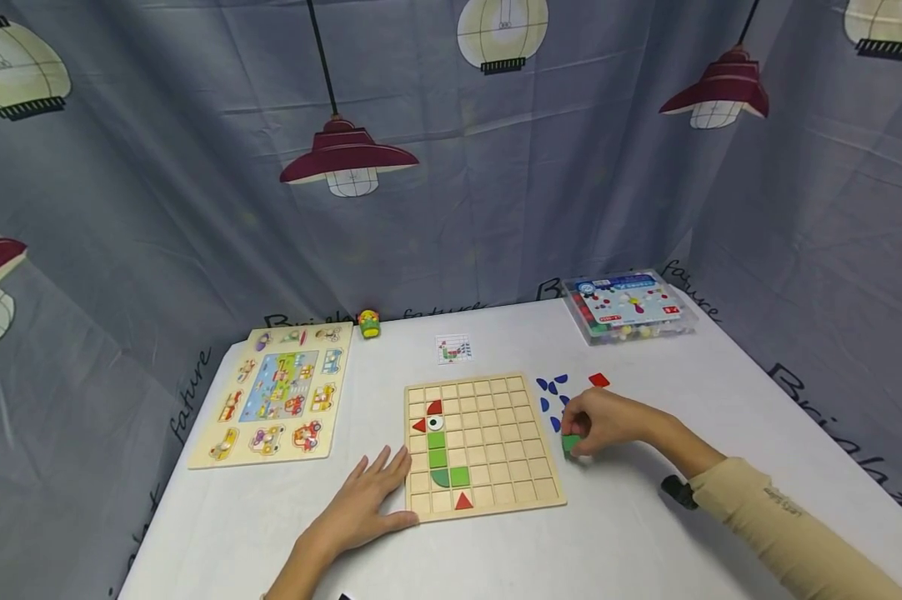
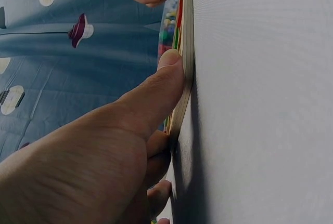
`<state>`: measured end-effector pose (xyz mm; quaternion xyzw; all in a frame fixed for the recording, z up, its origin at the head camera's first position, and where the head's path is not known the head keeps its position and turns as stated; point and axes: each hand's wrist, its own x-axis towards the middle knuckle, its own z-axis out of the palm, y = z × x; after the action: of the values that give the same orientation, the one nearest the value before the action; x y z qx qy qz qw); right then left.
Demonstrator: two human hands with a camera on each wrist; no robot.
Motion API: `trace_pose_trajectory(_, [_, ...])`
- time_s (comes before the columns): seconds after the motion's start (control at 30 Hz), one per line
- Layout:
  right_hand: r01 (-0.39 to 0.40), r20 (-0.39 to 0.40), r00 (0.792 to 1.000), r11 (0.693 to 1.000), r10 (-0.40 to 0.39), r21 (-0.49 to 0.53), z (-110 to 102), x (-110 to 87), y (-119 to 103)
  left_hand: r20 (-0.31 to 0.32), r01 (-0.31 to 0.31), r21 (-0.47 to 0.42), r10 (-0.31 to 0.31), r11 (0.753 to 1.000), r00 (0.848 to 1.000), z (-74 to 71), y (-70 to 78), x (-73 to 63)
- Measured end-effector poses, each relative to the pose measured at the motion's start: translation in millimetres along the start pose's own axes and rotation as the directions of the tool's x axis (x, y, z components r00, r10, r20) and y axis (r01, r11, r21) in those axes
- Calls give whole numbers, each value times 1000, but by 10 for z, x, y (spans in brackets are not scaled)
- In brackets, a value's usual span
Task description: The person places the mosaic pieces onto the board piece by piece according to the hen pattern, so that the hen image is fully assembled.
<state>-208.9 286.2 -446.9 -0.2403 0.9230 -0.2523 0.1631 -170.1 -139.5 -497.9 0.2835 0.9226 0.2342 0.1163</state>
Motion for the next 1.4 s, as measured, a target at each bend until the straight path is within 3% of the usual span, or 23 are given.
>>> trace_pose_trajectory(0.27, [99, 1, 995, 995, -99, -4, 124, 210, -262, 4, 5, -9, -5, 1000, 1000, 2, -16, 4])
trace_pose_trajectory(0.57, [101, 37, 994, 995, -102, 11, 431, 508, -663, 8, 9, -4, -9, 1000, 1000, 47, -11, -34])
trace_pose_trajectory(0.8, [109, 55, 993, 994, -109, 4, 619, 622, -859, 8, 1, 13, -1, 1000, 1000, 26, 7, -18])
trace_pose_trajectory(1.4, [97, 49, 995, 990, -92, -100, 637, 736, -1063, -2, -3, 37, 3, 999, 1000, 5, -2, 1])
